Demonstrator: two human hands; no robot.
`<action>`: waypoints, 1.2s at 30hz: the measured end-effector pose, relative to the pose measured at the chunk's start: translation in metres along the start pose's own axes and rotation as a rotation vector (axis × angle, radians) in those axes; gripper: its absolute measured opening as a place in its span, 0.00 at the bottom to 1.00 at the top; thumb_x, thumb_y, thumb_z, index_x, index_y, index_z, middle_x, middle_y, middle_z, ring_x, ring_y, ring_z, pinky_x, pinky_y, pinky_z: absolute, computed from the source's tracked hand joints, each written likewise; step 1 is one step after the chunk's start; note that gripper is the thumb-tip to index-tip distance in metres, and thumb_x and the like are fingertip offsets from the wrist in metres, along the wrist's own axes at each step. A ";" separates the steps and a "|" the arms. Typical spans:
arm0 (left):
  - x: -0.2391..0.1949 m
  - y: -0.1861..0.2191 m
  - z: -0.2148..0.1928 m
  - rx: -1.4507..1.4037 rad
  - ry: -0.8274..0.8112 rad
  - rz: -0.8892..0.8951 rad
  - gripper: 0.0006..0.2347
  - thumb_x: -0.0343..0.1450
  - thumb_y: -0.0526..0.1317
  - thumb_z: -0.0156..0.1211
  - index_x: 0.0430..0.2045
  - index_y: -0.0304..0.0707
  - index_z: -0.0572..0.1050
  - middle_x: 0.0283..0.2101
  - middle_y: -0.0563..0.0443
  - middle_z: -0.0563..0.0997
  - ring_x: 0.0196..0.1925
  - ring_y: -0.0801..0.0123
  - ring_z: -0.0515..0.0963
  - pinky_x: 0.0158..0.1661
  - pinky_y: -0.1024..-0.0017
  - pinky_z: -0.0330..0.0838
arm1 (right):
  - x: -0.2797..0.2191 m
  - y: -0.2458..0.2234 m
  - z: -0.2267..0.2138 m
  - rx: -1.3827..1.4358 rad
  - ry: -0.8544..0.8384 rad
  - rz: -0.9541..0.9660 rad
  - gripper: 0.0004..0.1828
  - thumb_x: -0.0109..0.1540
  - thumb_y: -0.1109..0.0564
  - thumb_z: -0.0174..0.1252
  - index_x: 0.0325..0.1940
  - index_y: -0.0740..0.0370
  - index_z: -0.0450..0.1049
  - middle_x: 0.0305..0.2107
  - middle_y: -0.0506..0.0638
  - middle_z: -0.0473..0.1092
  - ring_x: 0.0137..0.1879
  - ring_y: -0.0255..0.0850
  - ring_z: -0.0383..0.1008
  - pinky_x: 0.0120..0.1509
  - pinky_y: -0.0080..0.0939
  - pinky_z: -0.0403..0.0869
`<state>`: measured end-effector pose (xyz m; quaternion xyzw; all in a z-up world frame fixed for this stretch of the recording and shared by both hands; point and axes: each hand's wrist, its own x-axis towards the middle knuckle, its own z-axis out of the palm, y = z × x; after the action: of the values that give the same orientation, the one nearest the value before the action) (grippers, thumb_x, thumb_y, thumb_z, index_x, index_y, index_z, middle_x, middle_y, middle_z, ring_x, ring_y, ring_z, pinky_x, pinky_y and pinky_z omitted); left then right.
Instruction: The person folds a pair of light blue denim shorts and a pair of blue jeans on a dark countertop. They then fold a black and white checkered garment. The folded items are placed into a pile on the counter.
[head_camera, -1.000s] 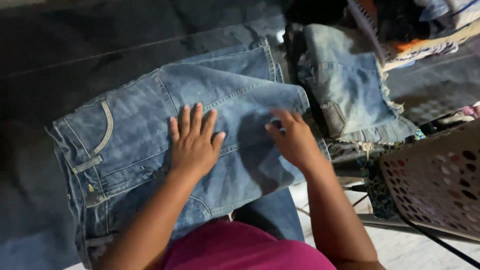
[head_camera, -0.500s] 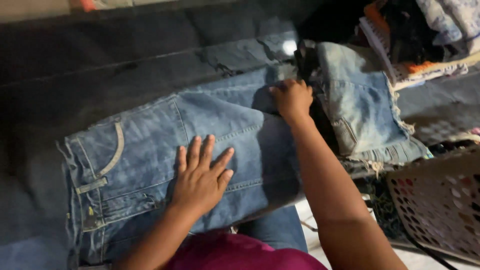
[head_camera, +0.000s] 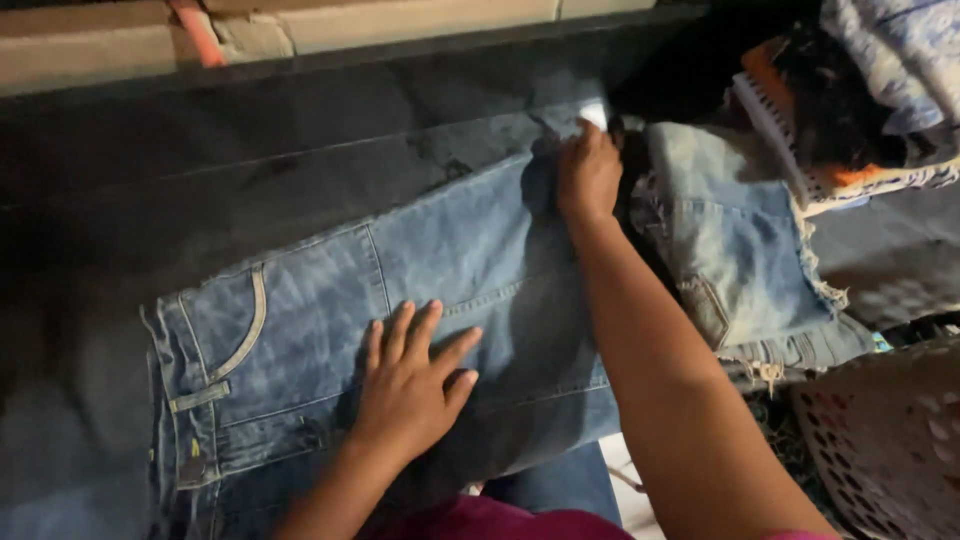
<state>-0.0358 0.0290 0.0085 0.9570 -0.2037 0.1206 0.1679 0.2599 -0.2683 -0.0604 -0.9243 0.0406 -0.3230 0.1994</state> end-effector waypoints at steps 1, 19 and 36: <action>0.009 -0.006 0.009 0.002 0.002 0.002 0.20 0.68 0.54 0.60 0.57 0.67 0.76 0.68 0.43 0.68 0.72 0.40 0.61 0.64 0.34 0.52 | -0.005 -0.016 -0.012 0.001 0.003 0.000 0.21 0.63 0.53 0.56 0.61 0.56 0.72 0.42 0.64 0.75 0.48 0.67 0.74 0.50 0.67 0.70; 0.112 -0.002 0.014 0.115 -0.418 -0.372 0.28 0.75 0.63 0.31 0.74 0.72 0.52 0.80 0.57 0.47 0.80 0.40 0.37 0.72 0.36 0.26 | -0.086 -0.091 -0.108 -0.267 -0.598 -0.090 0.31 0.74 0.33 0.32 0.81 0.35 0.51 0.76 0.50 0.52 0.82 0.51 0.47 0.81 0.71 0.42; 0.112 -0.059 0.028 0.037 -0.302 -0.390 0.25 0.79 0.55 0.30 0.75 0.64 0.51 0.79 0.68 0.48 0.81 0.68 0.43 0.76 0.54 0.32 | -0.076 -0.070 -0.023 -0.260 -0.295 -0.543 0.27 0.75 0.44 0.46 0.80 0.39 0.58 0.74 0.50 0.53 0.76 0.62 0.53 0.70 0.73 0.64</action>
<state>0.0934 0.0305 0.0004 0.9883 -0.0358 -0.0546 0.1380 0.1820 -0.1962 -0.0599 -0.9558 -0.1958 -0.2190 -0.0100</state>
